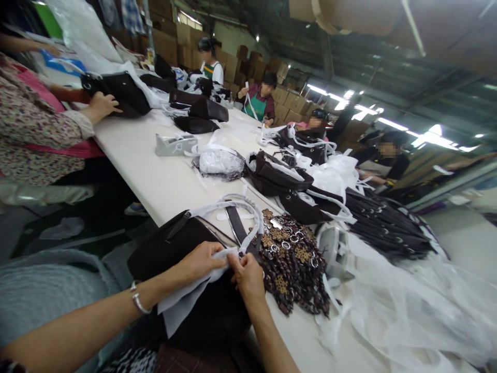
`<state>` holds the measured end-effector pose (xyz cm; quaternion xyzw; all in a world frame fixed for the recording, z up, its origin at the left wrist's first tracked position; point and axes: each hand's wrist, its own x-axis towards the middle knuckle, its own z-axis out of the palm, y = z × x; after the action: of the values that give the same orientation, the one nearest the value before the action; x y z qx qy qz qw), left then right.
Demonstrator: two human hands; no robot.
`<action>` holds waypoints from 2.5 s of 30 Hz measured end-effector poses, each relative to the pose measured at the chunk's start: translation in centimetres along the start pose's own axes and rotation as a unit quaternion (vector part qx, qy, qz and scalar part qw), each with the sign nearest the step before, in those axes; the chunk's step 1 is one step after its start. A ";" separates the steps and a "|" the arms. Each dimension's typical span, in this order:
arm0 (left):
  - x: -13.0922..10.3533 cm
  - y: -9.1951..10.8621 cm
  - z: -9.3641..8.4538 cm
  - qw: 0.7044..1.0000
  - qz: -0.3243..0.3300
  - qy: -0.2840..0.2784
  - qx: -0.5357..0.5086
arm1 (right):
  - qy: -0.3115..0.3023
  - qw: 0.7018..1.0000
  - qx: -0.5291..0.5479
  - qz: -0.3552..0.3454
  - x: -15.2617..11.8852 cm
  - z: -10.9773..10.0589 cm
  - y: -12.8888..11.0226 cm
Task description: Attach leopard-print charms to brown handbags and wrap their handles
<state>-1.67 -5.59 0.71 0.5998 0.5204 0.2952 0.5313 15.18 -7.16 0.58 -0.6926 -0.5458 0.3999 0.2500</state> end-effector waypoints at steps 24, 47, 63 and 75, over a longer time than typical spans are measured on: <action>-3.3 2.1 -4.1 0.985 0.012 -0.127 0.115 | -0.143 0.814 -0.397 -0.399 4.0 -3.6 -2.6; -10.3 -1.4 -5.0 0.954 0.133 0.056 0.261 | -0.177 0.841 -0.159 -0.485 1.5 1.8 -4.7; -9.3 -1.2 -5.0 0.963 -0.014 0.155 0.218 | -0.080 0.921 -0.008 -0.382 1.7 -3.1 -4.8; -8.6 -6.5 -6.1 0.970 0.024 0.021 0.242 | 0.414 0.904 -0.092 0.051 3.5 -27.4 7.4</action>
<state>-11.63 -12.37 -2.14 0.7165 0.5727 0.1864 0.3520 42.23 -3.42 8.97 -0.8430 -0.3911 0.0370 0.3675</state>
